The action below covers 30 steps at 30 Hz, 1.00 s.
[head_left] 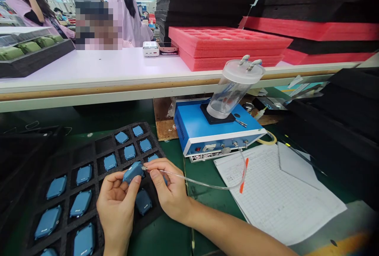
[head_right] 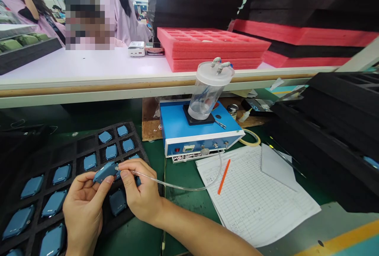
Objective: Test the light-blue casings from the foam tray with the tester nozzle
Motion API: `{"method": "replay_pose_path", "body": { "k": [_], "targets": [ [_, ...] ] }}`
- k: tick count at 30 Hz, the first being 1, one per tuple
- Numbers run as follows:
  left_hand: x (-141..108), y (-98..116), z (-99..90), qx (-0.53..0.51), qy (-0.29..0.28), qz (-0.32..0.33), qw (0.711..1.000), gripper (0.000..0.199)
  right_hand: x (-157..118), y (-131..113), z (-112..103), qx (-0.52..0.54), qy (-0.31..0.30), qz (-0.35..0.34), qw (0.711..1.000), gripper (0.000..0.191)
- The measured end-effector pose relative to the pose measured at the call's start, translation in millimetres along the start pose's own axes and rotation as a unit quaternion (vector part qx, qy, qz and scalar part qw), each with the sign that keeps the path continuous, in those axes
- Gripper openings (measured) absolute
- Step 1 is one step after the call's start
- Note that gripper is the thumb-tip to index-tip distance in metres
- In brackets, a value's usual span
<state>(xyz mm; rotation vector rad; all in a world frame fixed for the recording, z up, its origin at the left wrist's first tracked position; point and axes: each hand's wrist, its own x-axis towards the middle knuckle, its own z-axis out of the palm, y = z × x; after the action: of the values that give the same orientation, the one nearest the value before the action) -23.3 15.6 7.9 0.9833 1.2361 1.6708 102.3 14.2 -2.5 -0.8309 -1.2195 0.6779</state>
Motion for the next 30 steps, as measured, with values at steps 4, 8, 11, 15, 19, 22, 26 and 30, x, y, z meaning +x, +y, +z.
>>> {"method": "replay_pose_path", "body": {
  "k": [4,8,11,15,19,22,26,30],
  "targets": [
    [0.1,-0.1,0.3,-0.001,0.003,-0.004,1.000,0.039,-0.1,-0.9,-0.1,0.000,0.000,-0.001,1.000,0.017],
    [0.6,0.2,0.0,-0.003,0.005,-0.009,1.000,0.040,0.3,-1.6,0.0,-0.001,0.000,-0.003,1.000,0.017],
    [0.7,0.2,-0.7,0.000,0.003,-0.012,1.000,0.040,0.9,-2.0,0.0,-0.001,0.001,-0.005,1.000,0.017],
    [0.7,-0.8,-1.0,0.003,-0.003,-0.007,1.000,0.039,1.3,-2.7,-0.1,-0.005,0.001,-0.007,1.000,0.017],
    [0.5,-1.5,-0.2,0.005,-0.005,-0.002,1.000,0.039,1.4,-4.1,0.0,-0.009,0.002,-0.006,1.000,0.017],
    [0.3,-1.1,0.2,0.005,-0.004,-0.003,1.000,0.039,1.7,-4.7,0.0,-0.012,0.003,-0.004,1.000,0.017],
    [-0.1,-0.4,-0.4,0.006,-0.002,-0.003,1.000,0.039,2.2,-4.4,-0.3,-0.016,0.003,-0.006,1.000,0.017],
    [0.0,-0.4,-1.2,0.006,0.001,-0.007,1.000,0.040,2.4,-4.6,-0.2,-0.011,0.002,-0.002,1.000,0.017]
  ]
}}
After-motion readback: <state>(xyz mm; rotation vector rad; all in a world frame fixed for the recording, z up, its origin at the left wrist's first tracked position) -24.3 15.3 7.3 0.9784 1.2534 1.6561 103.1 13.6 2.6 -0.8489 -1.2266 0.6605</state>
